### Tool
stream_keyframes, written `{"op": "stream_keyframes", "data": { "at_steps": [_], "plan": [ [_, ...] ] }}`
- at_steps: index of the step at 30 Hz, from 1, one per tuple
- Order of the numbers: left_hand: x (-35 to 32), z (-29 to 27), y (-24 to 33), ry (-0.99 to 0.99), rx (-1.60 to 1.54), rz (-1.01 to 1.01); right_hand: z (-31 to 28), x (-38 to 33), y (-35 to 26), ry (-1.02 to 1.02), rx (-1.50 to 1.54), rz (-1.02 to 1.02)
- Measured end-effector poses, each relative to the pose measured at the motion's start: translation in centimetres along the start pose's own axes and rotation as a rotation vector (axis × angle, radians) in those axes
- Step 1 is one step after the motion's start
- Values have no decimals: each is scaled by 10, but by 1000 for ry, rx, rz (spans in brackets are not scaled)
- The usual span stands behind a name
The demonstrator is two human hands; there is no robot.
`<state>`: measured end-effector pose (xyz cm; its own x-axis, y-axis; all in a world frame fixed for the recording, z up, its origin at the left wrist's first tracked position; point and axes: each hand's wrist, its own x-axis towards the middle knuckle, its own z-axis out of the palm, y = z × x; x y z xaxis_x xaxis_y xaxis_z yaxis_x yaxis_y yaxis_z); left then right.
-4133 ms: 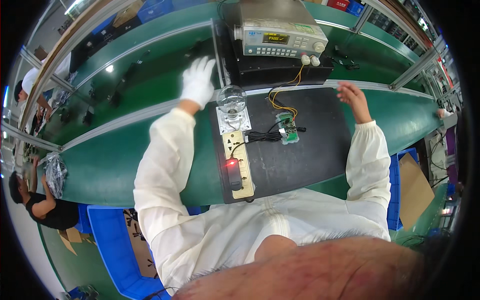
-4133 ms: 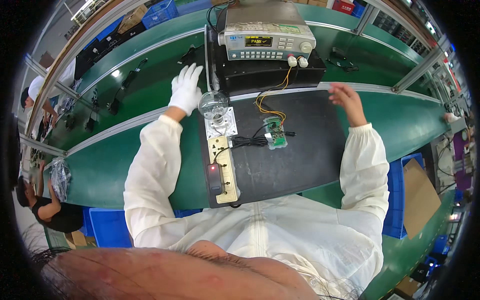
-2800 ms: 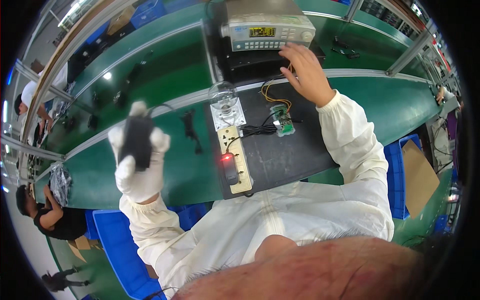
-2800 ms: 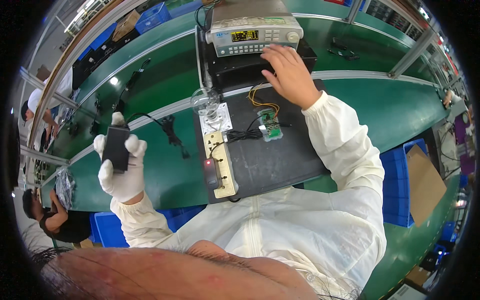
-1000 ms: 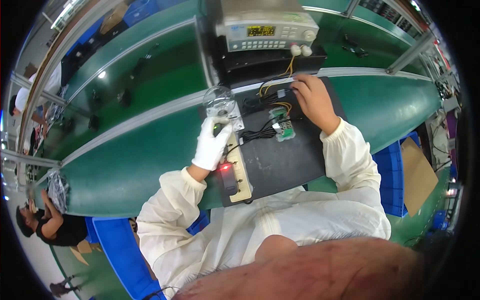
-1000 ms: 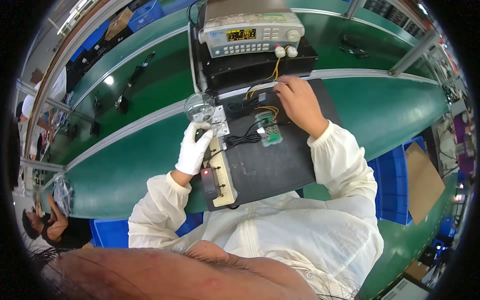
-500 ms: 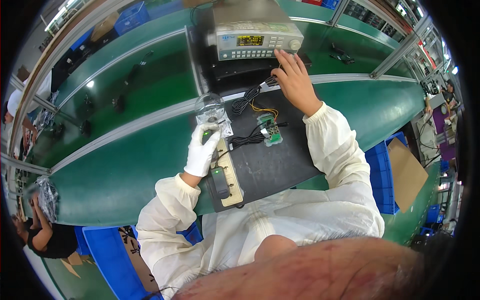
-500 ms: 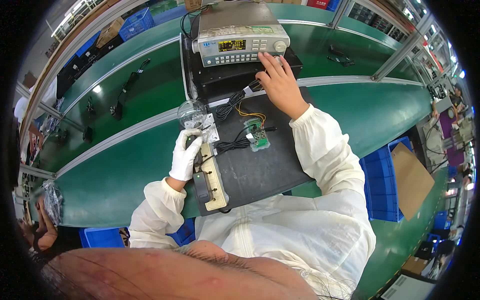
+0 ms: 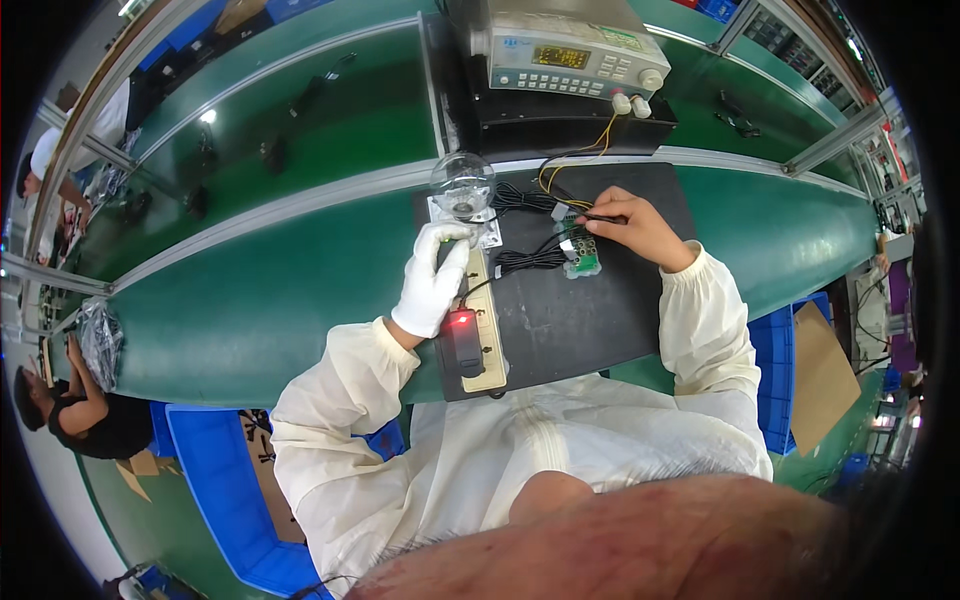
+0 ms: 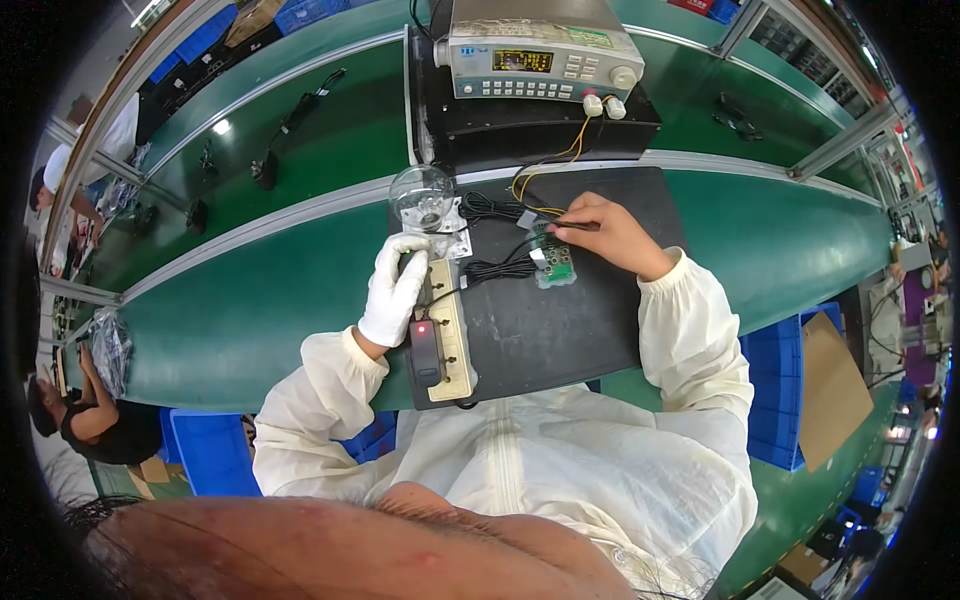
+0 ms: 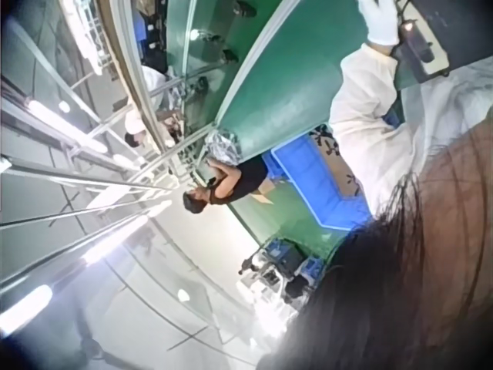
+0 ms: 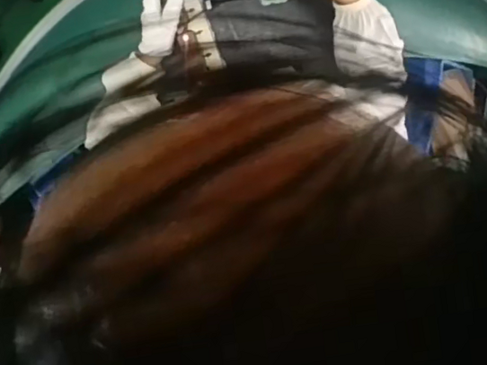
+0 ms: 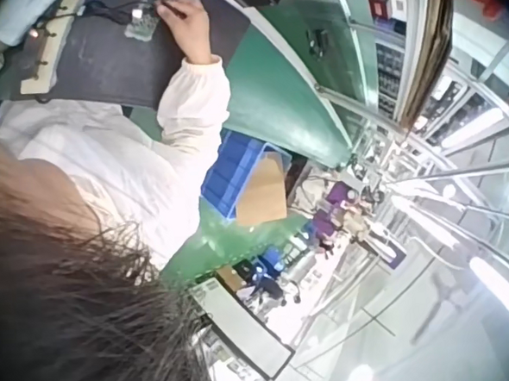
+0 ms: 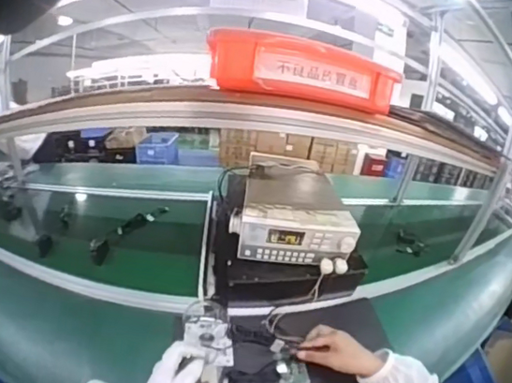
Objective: The person tests power adapters by plugging them into a power strip, connecting their cables to a test circuit board, and placing the tested adapters onto a conveyor belt.
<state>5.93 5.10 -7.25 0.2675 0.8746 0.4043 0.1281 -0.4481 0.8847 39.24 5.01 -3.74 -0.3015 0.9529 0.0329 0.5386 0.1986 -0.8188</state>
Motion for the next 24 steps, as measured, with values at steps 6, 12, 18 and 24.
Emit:
{"op": "stream_keyframes", "data": {
  "at_steps": [6,12,18,24],
  "plan": [
    [6,-5,8,-79,-69,-253,6,0,4,2,94,-39],
    [0,-4,2,-44,-165,-191,15,-5,-7,-22,261,89],
    [1,-4,4,-48,-159,-112,27,-8,10,190,-70,-240],
    [-1,-5,1,-55,-202,-119,35,-10,-3,245,37,5]
  ]
}}
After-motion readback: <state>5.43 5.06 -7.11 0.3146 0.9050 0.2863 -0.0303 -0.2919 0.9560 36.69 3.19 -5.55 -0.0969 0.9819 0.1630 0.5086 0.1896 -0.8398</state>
